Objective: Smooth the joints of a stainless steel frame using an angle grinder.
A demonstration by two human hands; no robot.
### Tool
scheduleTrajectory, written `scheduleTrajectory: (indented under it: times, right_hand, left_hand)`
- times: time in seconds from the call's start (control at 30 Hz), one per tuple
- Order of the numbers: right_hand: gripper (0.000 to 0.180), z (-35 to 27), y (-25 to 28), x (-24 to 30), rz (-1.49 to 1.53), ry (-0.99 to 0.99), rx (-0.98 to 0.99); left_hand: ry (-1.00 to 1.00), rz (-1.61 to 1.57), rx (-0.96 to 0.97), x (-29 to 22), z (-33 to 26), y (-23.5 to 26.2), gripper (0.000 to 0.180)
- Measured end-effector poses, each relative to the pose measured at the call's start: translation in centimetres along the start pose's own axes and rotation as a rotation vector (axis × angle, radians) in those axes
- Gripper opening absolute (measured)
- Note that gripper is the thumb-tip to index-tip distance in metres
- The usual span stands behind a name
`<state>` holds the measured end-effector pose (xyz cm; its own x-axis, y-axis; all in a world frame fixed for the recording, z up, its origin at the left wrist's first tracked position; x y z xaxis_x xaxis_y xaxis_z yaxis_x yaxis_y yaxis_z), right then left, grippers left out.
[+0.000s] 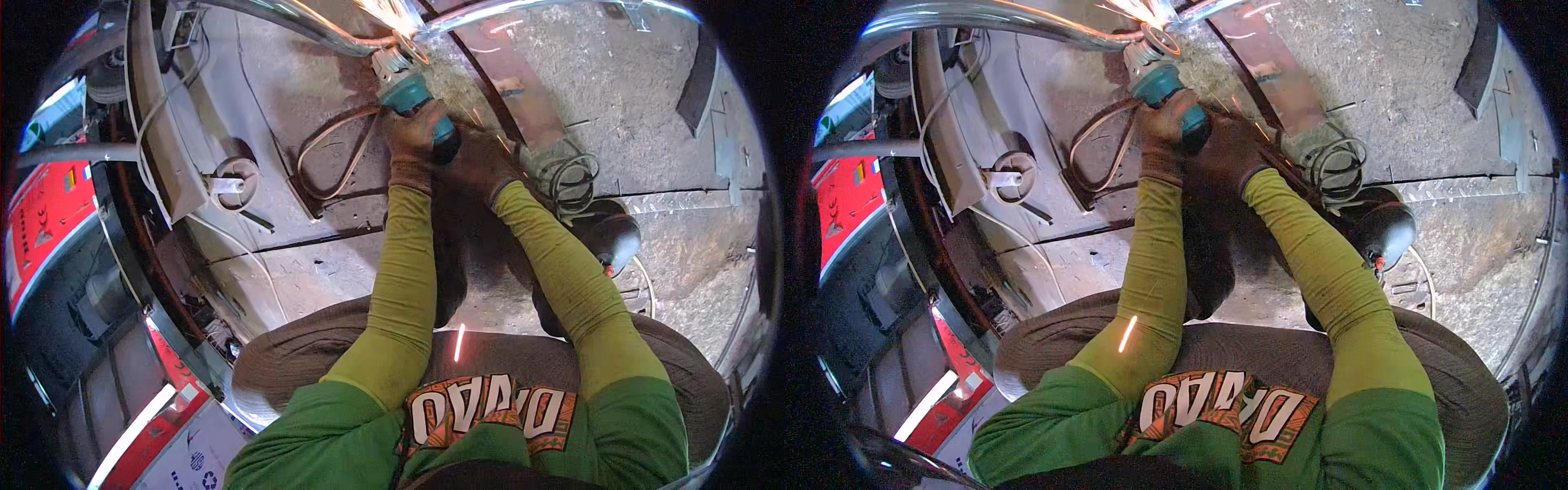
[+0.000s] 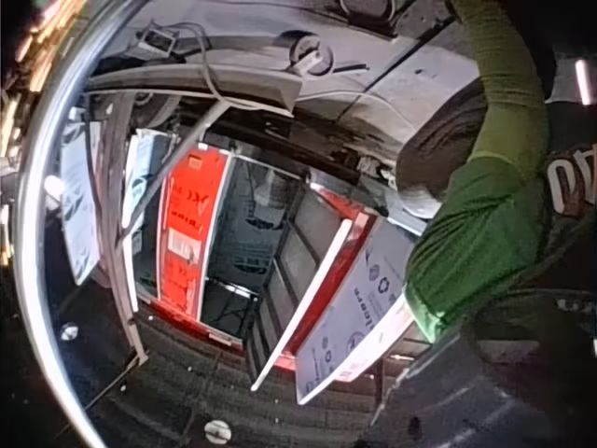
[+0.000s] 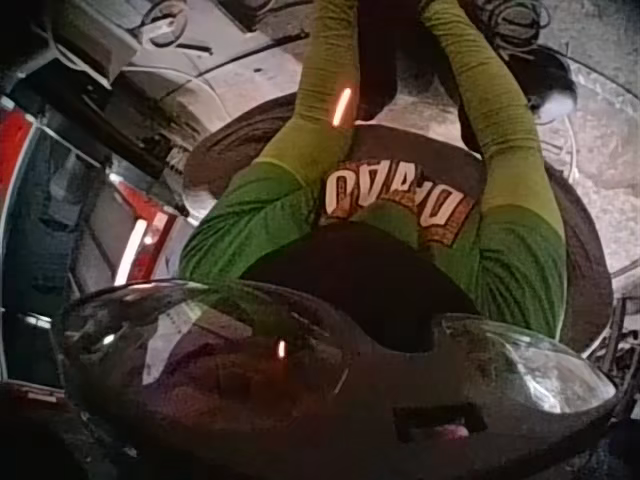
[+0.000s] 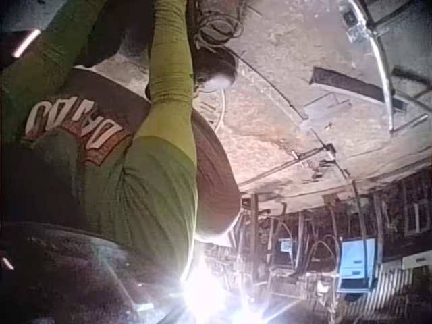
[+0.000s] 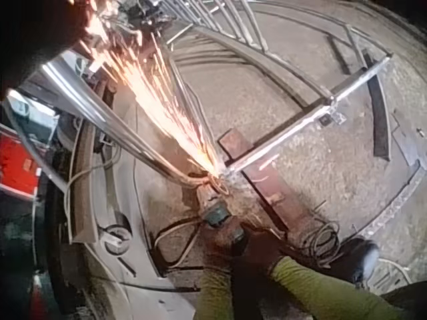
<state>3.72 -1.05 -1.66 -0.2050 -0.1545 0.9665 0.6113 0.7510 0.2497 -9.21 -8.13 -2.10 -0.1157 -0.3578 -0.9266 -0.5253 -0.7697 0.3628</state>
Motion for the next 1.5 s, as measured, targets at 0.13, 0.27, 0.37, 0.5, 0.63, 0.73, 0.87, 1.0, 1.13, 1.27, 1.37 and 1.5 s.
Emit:
scheduleTrajectory:
  times: [0.13, 0.27, 0.37, 0.5, 0.63, 0.73, 0.87, 1.0, 1.13, 1.27, 1.37, 1.5]
  right_hand:
    - [0.071, -0.1, 0.0, 1.8, -0.167, -0.184, 0.193]
    - [0.078, -0.4, 0.5, 0.6, -0.349, -0.306, 0.205]
    - [0.07, -1.0, 1.2, 0.8, -0.317, -0.166, 0.082]
    - [0.076, -0.7, 0.7, 0.8, -0.463, -0.184, 0.111]
    - [0.078, -0.8, 1.3, 0.8, -0.42, -0.174, 0.114]
    - [0.08, -0.8, 2.0, 2.2, -0.418, -0.183, 0.116]
    - [0.083, -0.7, 2.6, 0.9, -0.423, -0.193, 0.072]
    - [0.049, -0.8, 2.9, 3.5, -0.395, -0.345, 0.147]
    - [0.06, -1.4, 3.7, 2.7, -0.514, -0.386, 0.106]
    - [0.055, -1.6, 3.7, 2.9, -0.528, -0.302, 0.071]
    - [0.049, -1.5, 3.5, 3.7, -0.546, -0.277, 0.001]
    - [0.039, -2.0, 4.6, 2.7, -0.6, -0.318, -0.008]
  left_hand:
    - [-0.269, 0.474, 0.058, 1.9, 0.4, 1.5, 0.036]
    - [-0.437, 0.509, 0.093, 2.4, 0.3, -0.1, 0.028]
    - [-0.413, 0.271, 0.078, 2.7, -0.6, -0.6, 0.024]
    - [-0.79, 0.564, 0.061, 5.0, -0.2, 0.1, 0.025]
    - [-0.319, 0.626, 0.309, 7.7, 0.4, -0.8, 0.035]
    - [-0.288, 0.463, 0.301, 5.9, -0.3, -1.7, 0.03]
    - [-0.173, 0.247, 0.226, 2.4, -1.9, -3.8, 0.027]
    - [-0.498, 0.397, 0.147, 3.0, -1.3, -1.6, 0.028]
    - [-0.28, 0.089, 0.162, 4.0, -1.5, -3.7, 0.027]
    - [-0.142, -0.22, 0.213, 4.7, -0.8, -4.2, 0.019]
    - [0.35, -0.692, 0.262, 6.6, -0.3, -4.8, 0.017]
    - [0.63, -0.914, 0.305, 2.3, -2.9, -7.5, 0.011]
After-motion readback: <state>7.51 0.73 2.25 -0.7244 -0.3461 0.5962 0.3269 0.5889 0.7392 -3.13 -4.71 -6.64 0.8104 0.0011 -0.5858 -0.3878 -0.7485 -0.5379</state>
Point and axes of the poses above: each hand's wrist, its own z-axis towards the middle knuckle, its own y-axis out of the back of the hand, x = y × z, the point moved 5 cm from there along z, towards the middle knuckle, and after that the axes turned 4 degrees about -x, right-handed, at the moved point
